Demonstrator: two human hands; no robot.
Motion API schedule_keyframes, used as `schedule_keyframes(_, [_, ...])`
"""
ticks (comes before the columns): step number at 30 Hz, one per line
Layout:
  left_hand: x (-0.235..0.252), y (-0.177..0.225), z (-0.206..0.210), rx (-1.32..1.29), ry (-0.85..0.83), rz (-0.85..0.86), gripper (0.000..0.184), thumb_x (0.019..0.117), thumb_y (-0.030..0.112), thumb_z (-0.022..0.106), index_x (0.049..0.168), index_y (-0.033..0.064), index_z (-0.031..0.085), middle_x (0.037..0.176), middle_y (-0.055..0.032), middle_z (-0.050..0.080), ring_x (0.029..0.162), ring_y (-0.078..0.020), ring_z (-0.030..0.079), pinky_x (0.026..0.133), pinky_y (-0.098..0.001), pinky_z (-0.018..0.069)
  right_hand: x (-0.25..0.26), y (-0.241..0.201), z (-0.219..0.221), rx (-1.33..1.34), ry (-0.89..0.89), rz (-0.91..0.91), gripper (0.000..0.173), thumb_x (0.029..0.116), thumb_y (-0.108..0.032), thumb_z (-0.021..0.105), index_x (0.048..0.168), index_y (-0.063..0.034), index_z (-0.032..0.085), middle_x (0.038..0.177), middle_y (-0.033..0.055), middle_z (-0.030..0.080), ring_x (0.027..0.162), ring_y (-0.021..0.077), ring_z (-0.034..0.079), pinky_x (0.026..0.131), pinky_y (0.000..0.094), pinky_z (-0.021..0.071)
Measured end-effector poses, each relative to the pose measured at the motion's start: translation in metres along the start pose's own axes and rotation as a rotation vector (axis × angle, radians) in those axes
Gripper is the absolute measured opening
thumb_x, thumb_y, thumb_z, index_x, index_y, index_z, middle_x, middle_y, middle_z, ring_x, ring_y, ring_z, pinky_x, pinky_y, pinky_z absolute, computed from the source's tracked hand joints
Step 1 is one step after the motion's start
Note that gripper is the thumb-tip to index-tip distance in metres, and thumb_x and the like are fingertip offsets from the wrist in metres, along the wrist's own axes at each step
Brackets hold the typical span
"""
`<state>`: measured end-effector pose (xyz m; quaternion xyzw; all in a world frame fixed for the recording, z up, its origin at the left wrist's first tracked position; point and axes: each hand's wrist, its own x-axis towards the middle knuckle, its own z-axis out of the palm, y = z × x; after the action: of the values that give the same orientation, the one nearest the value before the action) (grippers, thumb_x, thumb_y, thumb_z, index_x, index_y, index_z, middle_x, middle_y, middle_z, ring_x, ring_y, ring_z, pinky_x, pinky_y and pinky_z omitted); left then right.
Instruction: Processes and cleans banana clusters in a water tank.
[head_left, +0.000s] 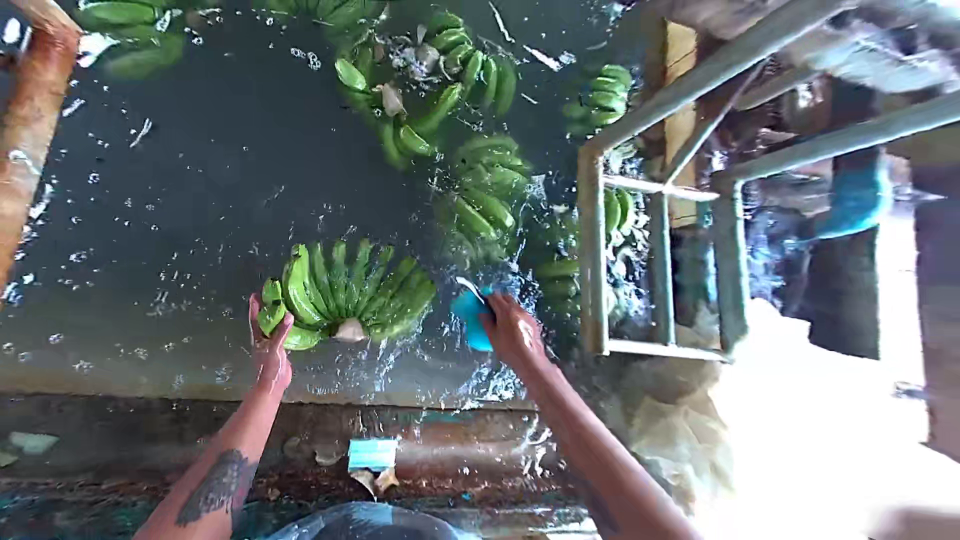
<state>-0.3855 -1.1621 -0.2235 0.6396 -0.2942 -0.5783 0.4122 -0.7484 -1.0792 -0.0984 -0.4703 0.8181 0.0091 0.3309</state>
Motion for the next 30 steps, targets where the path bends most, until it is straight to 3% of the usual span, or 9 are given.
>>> schedule_keyframes(2, [0.001,-0.001,-0.012,0.028,-0.078,-0.115,0.072,0.1045,0.023,0.052,0.164,0.0172,0.011,0.163,-0.0155,0.030,0.140,-0.0245,0.045,0.110,-0.0436,0.0450,-0.026,0.019,-0.004,-0.007,-0.260,-0.055,0.035,0.1003,-0.016,0.060,0.131,-0.0009,0.064,0.125,0.0256,0.066,0.117,0.0428,0.063,0.102,0.0623,0.0478])
schedule_keyframes(6, [0.004,0.004,-0.013,0.083,-0.183,-0.262,0.059,0.1082,0.023,0.044,0.160,0.0133,0.018,0.141,-0.0190,0.051,0.113,-0.0239,0.062,0.089,-0.0410,0.0555,-0.051,0.029,0.021,0.059,-0.637,-0.127,0.046,0.0962,-0.031,0.072,0.132,-0.0020,0.066,0.126,0.0259,0.066,0.121,0.0425,0.061,0.107,0.0636,0.0431])
schedule_keyframes(8, [-0.002,0.001,-0.008,0.117,-0.167,-0.205,0.067,0.1057,0.026,0.051,0.162,0.0151,0.016,0.150,-0.0177,0.045,0.125,-0.0244,0.057,0.098,-0.0436,0.0530,-0.047,0.015,0.033,0.256,-0.459,-0.054,0.041,0.1011,-0.033,0.065,0.128,-0.0019,0.068,0.118,0.0194,0.071,0.106,0.0325,0.069,0.097,0.0550,0.0537])
schedule_keyframes(9, [-0.006,-0.002,-0.005,0.100,-0.141,-0.181,0.072,0.1044,0.029,0.053,0.164,0.0195,0.014,0.160,-0.0150,0.035,0.138,-0.0262,0.047,0.107,-0.0486,0.0467,-0.042,0.003,0.042,0.392,-0.337,-0.017,0.038,0.1056,-0.032,0.057,0.125,-0.0012,0.068,0.108,0.0147,0.073,0.088,0.0244,0.071,0.082,0.0462,0.0585])
schedule_keyframes(10, [-0.009,-0.002,-0.001,0.050,-0.113,-0.205,0.071,0.1053,0.033,0.051,0.165,0.0236,0.013,0.165,-0.0117,0.029,0.145,-0.0272,0.039,0.112,-0.0532,0.0406,-0.035,-0.010,0.052,0.545,-0.230,0.016,0.037,0.1092,-0.029,0.049,0.123,0.0002,0.067,0.097,0.0102,0.073,0.072,0.0159,0.066,0.068,0.0362,0.0568])
schedule_keyframes(11, [-0.011,-0.001,0.006,-0.005,-0.075,-0.280,0.063,0.1073,0.039,0.046,0.163,0.0235,0.021,0.161,-0.0107,0.036,0.140,-0.0268,0.044,0.107,-0.0540,0.0433,-0.026,-0.023,0.064,0.685,-0.156,0.049,0.039,0.1109,-0.028,0.044,0.121,0.0015,0.066,0.088,0.0074,0.071,0.064,0.0110,0.061,0.061,0.0303,0.0535])
schedule_keyframes(14, [-0.013,-0.002,0.024,-0.120,-0.099,-0.487,0.057,0.1074,0.053,0.034,0.148,0.0136,0.042,0.128,-0.0169,0.061,0.103,-0.0285,0.066,0.080,-0.0460,0.0584,0.003,-0.048,0.097,0.901,-0.053,0.084,0.036,0.1110,-0.021,0.044,0.115,0.0069,0.066,0.078,0.0074,0.065,0.062,0.0101,0.058,0.062,0.0287,0.0524])
schedule_keyframes(17, [-0.020,-0.003,0.035,-0.163,-0.146,-0.509,0.051,0.1099,0.035,0.038,0.153,0.0097,0.033,0.138,-0.0202,0.054,0.110,-0.0310,0.064,0.086,-0.0459,0.0574,0.029,-0.063,0.110,0.954,0.017,0.145,0.033,0.1115,-0.019,0.043,0.114,0.0072,0.063,0.077,0.0077,0.062,0.063,0.0108,0.057,0.063,0.0286,0.0523])
schedule_keyframes(30, [-0.063,0.067,0.088,-0.290,0.099,-0.662,0.051,0.1071,0.036,0.042,0.151,0.0105,0.035,0.141,-0.0222,0.050,0.117,-0.0362,0.060,0.089,-0.0507,0.0559,0.073,-0.102,0.106,0.734,0.063,0.050,0.040,0.1129,-0.027,0.038,0.121,0.0063,0.060,0.096,0.0250,0.067,0.086,0.0374,0.068,0.082,0.0552,0.0554])
